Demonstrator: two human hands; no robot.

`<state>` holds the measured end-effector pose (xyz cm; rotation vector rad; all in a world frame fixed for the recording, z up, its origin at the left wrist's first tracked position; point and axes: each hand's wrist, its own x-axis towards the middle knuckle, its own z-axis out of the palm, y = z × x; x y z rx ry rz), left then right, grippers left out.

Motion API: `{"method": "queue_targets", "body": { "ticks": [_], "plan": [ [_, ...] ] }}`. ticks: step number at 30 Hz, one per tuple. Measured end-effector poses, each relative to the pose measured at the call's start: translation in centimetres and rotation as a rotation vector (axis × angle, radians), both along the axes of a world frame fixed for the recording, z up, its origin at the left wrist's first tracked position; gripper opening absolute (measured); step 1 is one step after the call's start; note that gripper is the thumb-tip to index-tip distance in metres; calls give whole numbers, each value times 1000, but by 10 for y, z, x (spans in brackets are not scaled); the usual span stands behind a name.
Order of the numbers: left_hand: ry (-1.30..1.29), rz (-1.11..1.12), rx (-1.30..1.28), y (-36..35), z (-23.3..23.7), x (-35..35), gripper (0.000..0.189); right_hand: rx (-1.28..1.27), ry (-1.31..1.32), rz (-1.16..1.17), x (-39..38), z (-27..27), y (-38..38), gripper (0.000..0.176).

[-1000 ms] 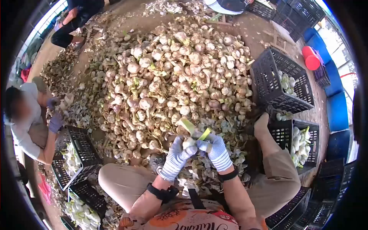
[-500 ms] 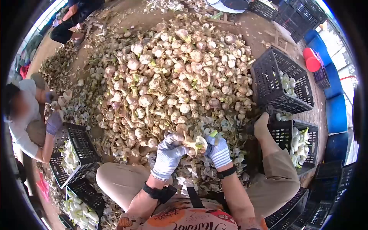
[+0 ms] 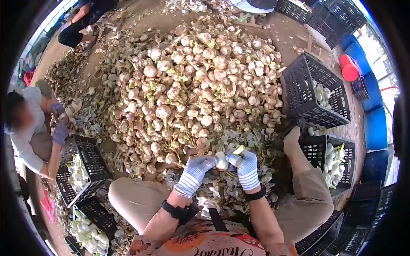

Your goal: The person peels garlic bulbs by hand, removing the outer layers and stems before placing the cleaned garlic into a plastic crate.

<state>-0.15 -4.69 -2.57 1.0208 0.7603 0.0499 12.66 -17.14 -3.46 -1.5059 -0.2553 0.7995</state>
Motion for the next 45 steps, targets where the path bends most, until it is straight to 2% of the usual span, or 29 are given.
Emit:
{"method": "queue_targets", "body": {
  "ticks": [1, 3, 5, 6, 7, 9, 10, 13, 14, 15, 17, 19, 21, 22, 23, 24, 26, 27, 28, 29, 31, 35, 38, 39, 41, 42, 43, 44, 45],
  "plan": [
    [-3, 57, -32, 0, -4, 3, 25, -68, -194, 75, 1, -5, -3, 24],
    [-8, 107, -67, -2, -6, 5, 20, -94, -103, 82, 0, -15, -5, 26],
    [-174, 240, -162, -6, -2, 4, 14, 146, 286, -131, -7, -28, -1, 33],
    [-278, 307, -248, -9, -3, 3, 13, -17, -27, 75, -7, -53, -8, 36],
    [-280, 306, -247, -9, -7, 2, 13, -15, -28, 74, -10, -59, -7, 36],
    [-380, 348, -210, -4, -16, -4, 11, 140, 226, 61, -20, -73, -3, 32],
    [-358, 333, -333, -1, -15, -6, 11, 314, 864, -294, -24, -19, 16, 26],
    [-546, 276, -469, 10, 4, -7, 11, 400, 948, -155, -14, -36, 2, 34],
    [-596, 211, -393, 15, -5, -9, 15, 305, 945, -389, -17, -26, 6, 19],
    [-596, 210, -394, 12, -5, -8, 15, 306, 944, -390, -16, -29, 4, 19],
    [-151, 139, 181, 4, 2, -1, 22, 271, 884, -326, -14, -31, 0, 19],
    [-168, -115, 405, 0, 4, 3, 28, 193, 820, -280, -16, -24, 2, 21],
    [-15, -155, 434, -5, 10, 6, 22, 119, 755, -236, -17, -36, 0, 22],
    [-15, -155, 433, -4, 10, 5, 22, 6, 294, -57, -17, -66, -6, 24],
    [-61, -72, 202, -4, 8, 4, 19, -105, -169, 119, -17, -73, -5, 26],
    [-105, 12, -30, -3, 6, 3, 16, -104, -170, 120, -19, -79, -5, 26],
    [-184, 87, -73, -2, -12, -4, 14, 184, 288, -178, -29, -61, 6, 31],
    [-263, 159, -115, -1, -19, -7, 12, 186, 288, -182, -28, -53, 8, 31],
    [-292, 229, -429, 1, -8, -8, 12, 289, 588, -211, -27, -45, 10, 37],
    [-292, 229, -428, 3, -9, -9, 12, 390, 889, -235, -27, -34, 12, 44],
    [-517, 319, -535, 7, -13, -12, 10, 353, 861, -249, -28, -26, 10, 46],
    [-114, 316, 182, 9, -10, 2, 13, 438, 986, -283, -20, -37, 4, 40],
    [-75, 62, 543, -4, 4, 4, 11, 497, 1005, -247, -19, -45, -3, 38],
    [-100, -65, 901, -5, 4, 7, 17, 450, 936, -260, -19, -48, -4, 38],
    [-122, -192, 1079, -13, 19, 17, 15, 401, 871, -264, -18, -44, -5, 38],
    [-251, -160, 1103, -15, 0, 15, 11, 341, 886, -311, -14, -40, -8, 38],
    [-190, -165, 1145, -20, -5, 14, 14, 282, 902, -358, -12, -30, -7, 38],
    [-208, -232, 1028, -21, -1, 13, 14, 332, 866, -490, -11, -1, -2, 39],
    [-225, -294, 905, -21, 2, 11, 14, 18, 165, -208, -2, -24, -23, 38]
  ]
}}
